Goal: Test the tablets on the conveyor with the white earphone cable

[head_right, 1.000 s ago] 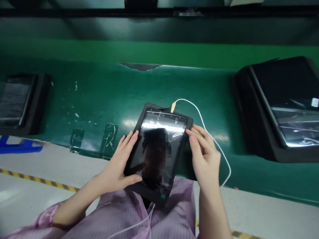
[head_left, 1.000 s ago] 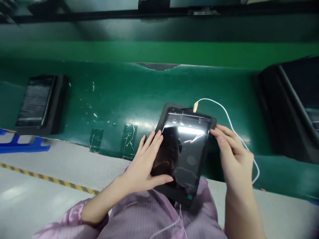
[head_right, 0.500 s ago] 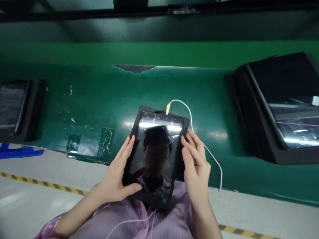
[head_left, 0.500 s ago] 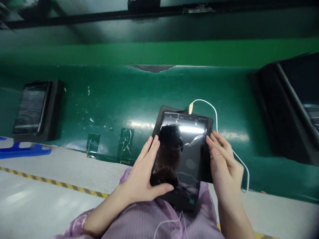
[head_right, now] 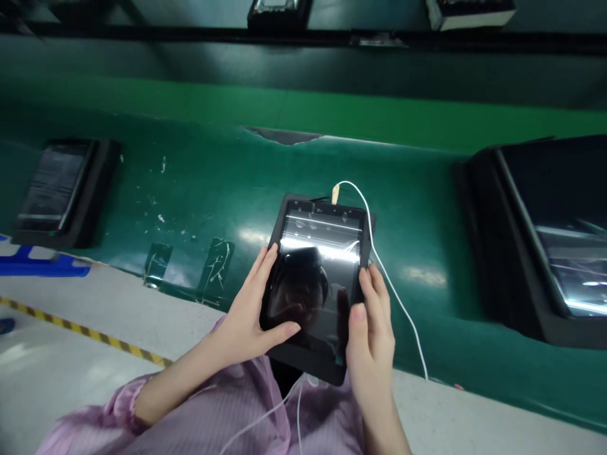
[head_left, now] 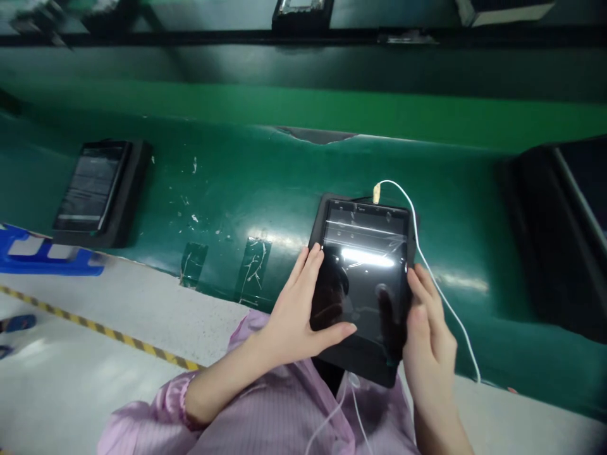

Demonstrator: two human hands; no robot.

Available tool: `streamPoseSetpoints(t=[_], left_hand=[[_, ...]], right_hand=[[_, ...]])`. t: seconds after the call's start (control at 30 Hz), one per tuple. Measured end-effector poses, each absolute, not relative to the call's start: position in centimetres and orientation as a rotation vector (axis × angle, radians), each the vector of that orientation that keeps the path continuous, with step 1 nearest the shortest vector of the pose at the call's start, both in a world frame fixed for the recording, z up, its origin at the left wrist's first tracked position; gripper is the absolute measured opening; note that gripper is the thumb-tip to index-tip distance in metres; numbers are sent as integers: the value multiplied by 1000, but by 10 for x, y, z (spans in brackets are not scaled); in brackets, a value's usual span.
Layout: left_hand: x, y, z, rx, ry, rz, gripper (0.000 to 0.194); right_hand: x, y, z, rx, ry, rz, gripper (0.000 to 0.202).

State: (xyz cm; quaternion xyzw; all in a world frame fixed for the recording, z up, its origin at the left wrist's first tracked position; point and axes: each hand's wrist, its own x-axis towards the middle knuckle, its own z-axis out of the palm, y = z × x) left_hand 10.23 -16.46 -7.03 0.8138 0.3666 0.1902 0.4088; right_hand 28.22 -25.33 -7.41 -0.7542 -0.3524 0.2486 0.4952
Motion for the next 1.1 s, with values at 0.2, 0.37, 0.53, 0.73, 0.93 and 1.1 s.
streamPoseSetpoints(t=[0.2, 0.37, 0.53, 0.73, 0.93, 1.1], left_hand=[[102, -166, -73, 2031, 880, 570, 99], [92, -155, -61, 2030, 775, 393, 111], [83, -142, -49, 2055, 706, 161, 127], [86, -144, -52, 2060, 729, 169, 134], [95, -148, -59, 1989, 891, 362, 95], [100, -150, -68, 1914, 1000, 641, 56]], right_hand=[[284, -267, -79, -1717, -773, 695, 34], [298, -262, -83, -1539, -718, 786, 30], [304, -261, -85, -1523, -730, 853, 34], [304, -264, -85, -1541, -731, 876, 35], [303, -264, -86, -1520, -708, 875, 34], [301, -263, -84, -1519, -730, 862, 35]])
